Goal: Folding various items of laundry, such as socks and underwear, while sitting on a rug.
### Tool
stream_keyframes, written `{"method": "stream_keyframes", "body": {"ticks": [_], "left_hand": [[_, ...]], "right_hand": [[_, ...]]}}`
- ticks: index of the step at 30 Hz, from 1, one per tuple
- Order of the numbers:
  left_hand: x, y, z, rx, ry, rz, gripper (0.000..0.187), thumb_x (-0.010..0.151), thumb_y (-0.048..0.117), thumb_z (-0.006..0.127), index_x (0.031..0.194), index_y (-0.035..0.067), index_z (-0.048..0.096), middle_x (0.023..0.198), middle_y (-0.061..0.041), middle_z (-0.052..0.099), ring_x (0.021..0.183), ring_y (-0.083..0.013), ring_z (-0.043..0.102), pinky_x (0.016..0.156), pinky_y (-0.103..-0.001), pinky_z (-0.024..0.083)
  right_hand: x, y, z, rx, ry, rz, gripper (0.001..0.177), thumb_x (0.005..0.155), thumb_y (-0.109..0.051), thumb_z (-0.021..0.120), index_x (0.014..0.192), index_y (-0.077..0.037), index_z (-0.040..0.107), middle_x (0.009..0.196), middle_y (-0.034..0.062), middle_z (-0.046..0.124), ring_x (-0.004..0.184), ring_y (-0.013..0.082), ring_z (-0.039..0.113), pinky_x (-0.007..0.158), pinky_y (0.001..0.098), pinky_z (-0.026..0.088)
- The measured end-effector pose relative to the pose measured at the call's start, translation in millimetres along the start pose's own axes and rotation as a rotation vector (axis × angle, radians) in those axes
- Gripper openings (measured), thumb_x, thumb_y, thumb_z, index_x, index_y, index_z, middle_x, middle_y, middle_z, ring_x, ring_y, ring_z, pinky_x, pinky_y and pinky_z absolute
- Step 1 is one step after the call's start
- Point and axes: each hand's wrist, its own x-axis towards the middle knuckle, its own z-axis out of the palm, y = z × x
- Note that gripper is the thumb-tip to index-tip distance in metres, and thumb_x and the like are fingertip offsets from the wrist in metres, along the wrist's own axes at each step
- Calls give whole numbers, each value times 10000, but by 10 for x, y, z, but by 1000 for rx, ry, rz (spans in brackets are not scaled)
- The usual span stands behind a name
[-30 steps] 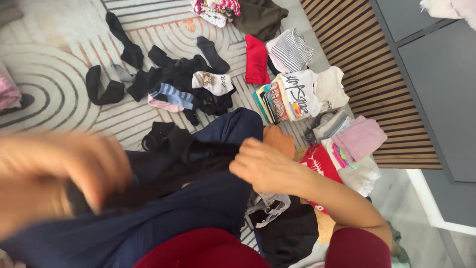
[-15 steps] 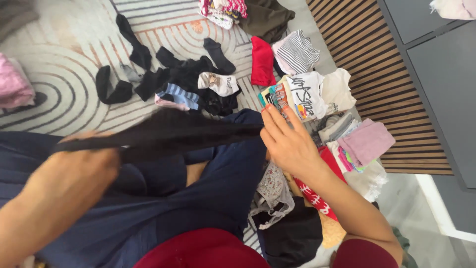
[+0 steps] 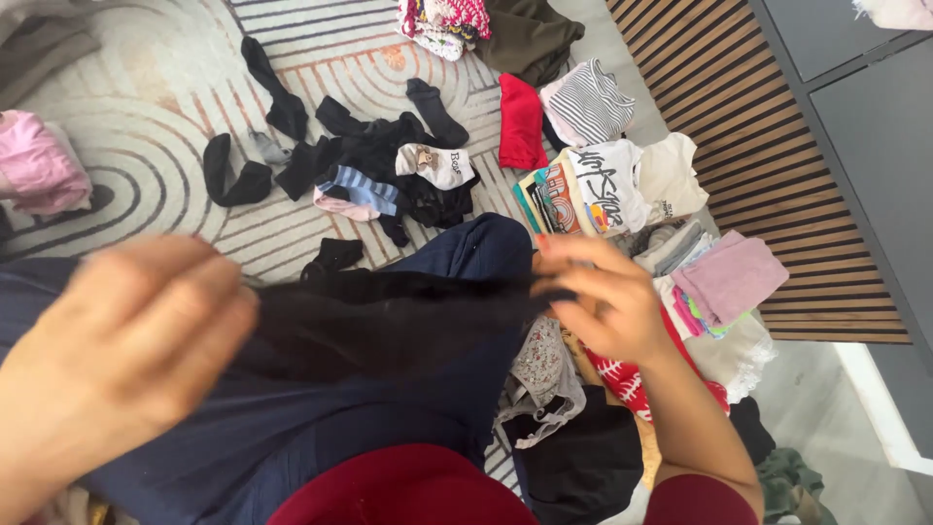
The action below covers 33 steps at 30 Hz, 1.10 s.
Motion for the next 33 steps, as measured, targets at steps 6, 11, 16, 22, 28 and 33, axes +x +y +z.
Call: {"method": "stream_keyframes", "body": {"ticks": [6, 11, 16, 22, 28, 33], "left_hand": [[-65, 46, -33, -593, 177, -485, 367, 464, -48, 626, 811, 57, 682, 992, -55, 669, 1090, -308, 587, 942, -440, 441], [-426, -183, 108, -1058, 179, -302, 174, 488, 75, 519, 641, 143, 565, 744, 38, 578, 900, -180, 549, 923, -406, 434], [-209, -60, -8, -1528, 176, -2, 123, 699, 125, 611, 605, 132, 532, 665, 17, 567, 618, -182, 552, 751, -413, 451], [-179, 88, -81, -1753, -98, 136, 267, 974, 165, 649, 738, 44, 627, 643, -59, 595, 509, -260, 648, 564, -372, 557], [46, 227, -214, -444, -98, -524, 295, 809, 352, 760, 917, 89, 679, 796, -1, 692, 551, -259, 623, 490, -359, 455], [284, 0, -215, -313, -119, -130, 330, 836, 389, 761, 701, 158, 569, 668, 24, 547, 781, -217, 624, 802, -409, 472]], "right_hand": [[-261, -48, 92, 1044, -81, -98, 131, 959, -65, 645, 1004, 51, 686, 1063, 121, 733, 968, 288, 745, 885, 429, 594], [-333, 122, 54, 606, -86, 246, 168, 901, 17, 653, 1066, 43, 635, 962, 148, 678, 886, 237, 684, 800, 354, 534], [-5, 116, -25, -42, -96, 129, 124, 851, 46, 696, 966, 1, 686, 855, 105, 708, 795, 221, 706, 708, 325, 537], [76, 46, -191, 330, -244, -112, 107, 724, 37, 687, 788, -20, 624, 823, 92, 644, 934, 300, 664, 844, 407, 536], [92, -72, -370, 418, -225, -142, 203, 732, -98, 755, 695, -41, 564, 779, 64, 595, 971, 333, 631, 853, 447, 511], [156, 60, -430, -549, -130, -36, 276, 793, -232, 833, 850, -34, 649, 908, 108, 657, 1201, 378, 609, 980, 499, 468]]}}
